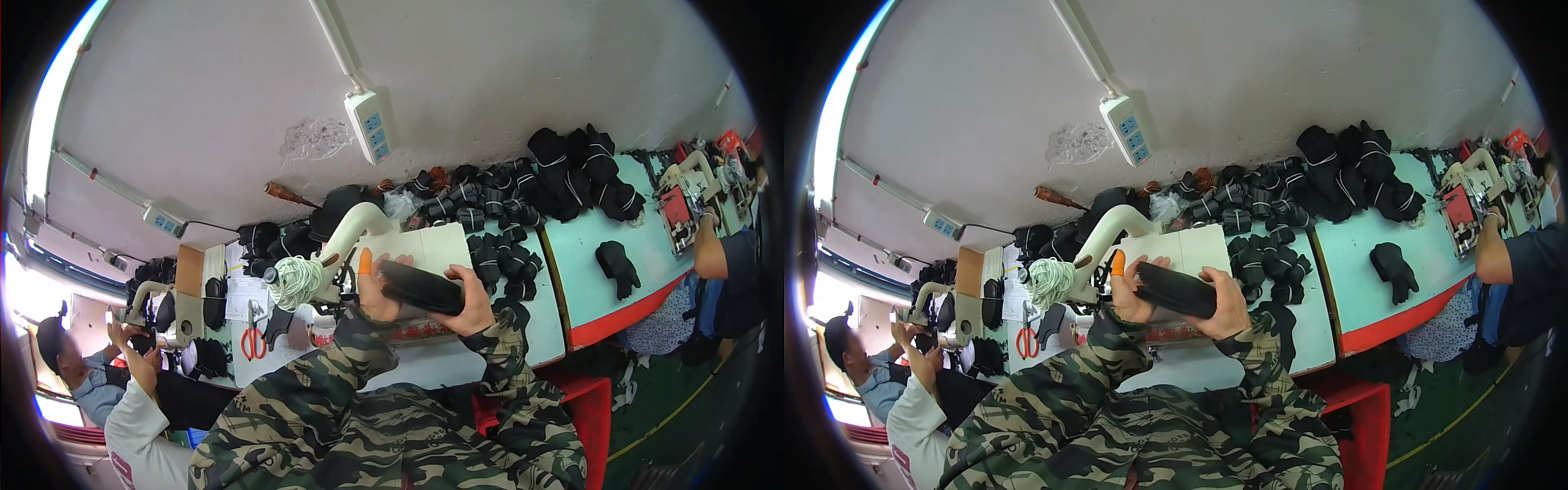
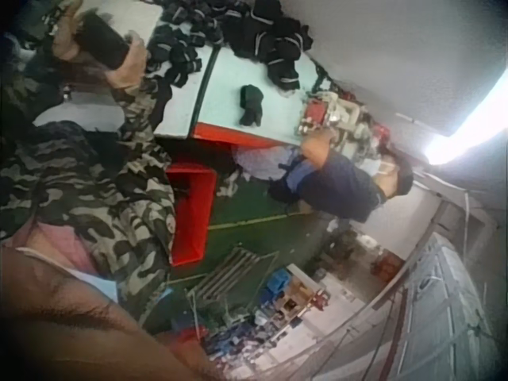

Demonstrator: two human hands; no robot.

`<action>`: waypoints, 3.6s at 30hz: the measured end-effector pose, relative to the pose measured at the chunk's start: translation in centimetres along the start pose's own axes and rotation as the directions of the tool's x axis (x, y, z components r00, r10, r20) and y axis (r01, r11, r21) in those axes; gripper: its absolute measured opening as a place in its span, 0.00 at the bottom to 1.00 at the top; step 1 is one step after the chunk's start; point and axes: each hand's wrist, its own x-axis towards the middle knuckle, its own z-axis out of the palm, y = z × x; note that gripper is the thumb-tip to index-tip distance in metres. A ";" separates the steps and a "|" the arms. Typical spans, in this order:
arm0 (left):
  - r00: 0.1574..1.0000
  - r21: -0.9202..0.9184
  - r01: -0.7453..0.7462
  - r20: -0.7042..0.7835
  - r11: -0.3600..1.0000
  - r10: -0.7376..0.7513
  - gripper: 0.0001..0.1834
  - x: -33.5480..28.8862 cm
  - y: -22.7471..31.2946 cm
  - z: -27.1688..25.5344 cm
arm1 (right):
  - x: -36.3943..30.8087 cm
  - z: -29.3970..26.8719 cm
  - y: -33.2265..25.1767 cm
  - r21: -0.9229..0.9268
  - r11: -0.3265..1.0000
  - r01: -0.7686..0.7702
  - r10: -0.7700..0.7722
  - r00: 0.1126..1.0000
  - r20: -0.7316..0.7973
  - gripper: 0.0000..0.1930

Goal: Trim the edges of black fabric shoe components using a trimming machine.

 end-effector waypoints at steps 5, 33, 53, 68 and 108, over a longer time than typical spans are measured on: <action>0.999 -0.018 -0.010 -0.041 1.000 0.009 0.35 -0.1 0.6 0.3 | 0.0 0.4 1.1 -0.132 0.991 0.022 -0.024 1.000 -0.014 0.39; 0.772 0.730 -0.636 0.593 -0.250 -0.230 0.27 -13.0 11.9 -7.6 | -10.4 9.8 -5.6 0.372 0.647 -0.666 0.343 0.690 0.638 0.30; 0.627 0.532 -0.777 0.707 -0.337 -0.328 0.11 -10.2 7.6 -22.4 | -0.9 15.4 -8.6 -0.445 0.851 -0.278 0.353 0.931 0.093 0.13; 0.533 0.971 -0.237 0.164 0.040 -0.830 0.16 -1.9 17.3 -12.5 | -3.9 17.1 -9.8 0.168 0.571 -0.803 0.599 0.549 0.583 0.15; 0.540 0.934 -0.342 0.288 0.107 -0.790 0.13 4.1 18.2 -16.7 | 5.9 7.6 -9.4 -0.539 0.830 0.140 -0.143 0.989 0.037 0.10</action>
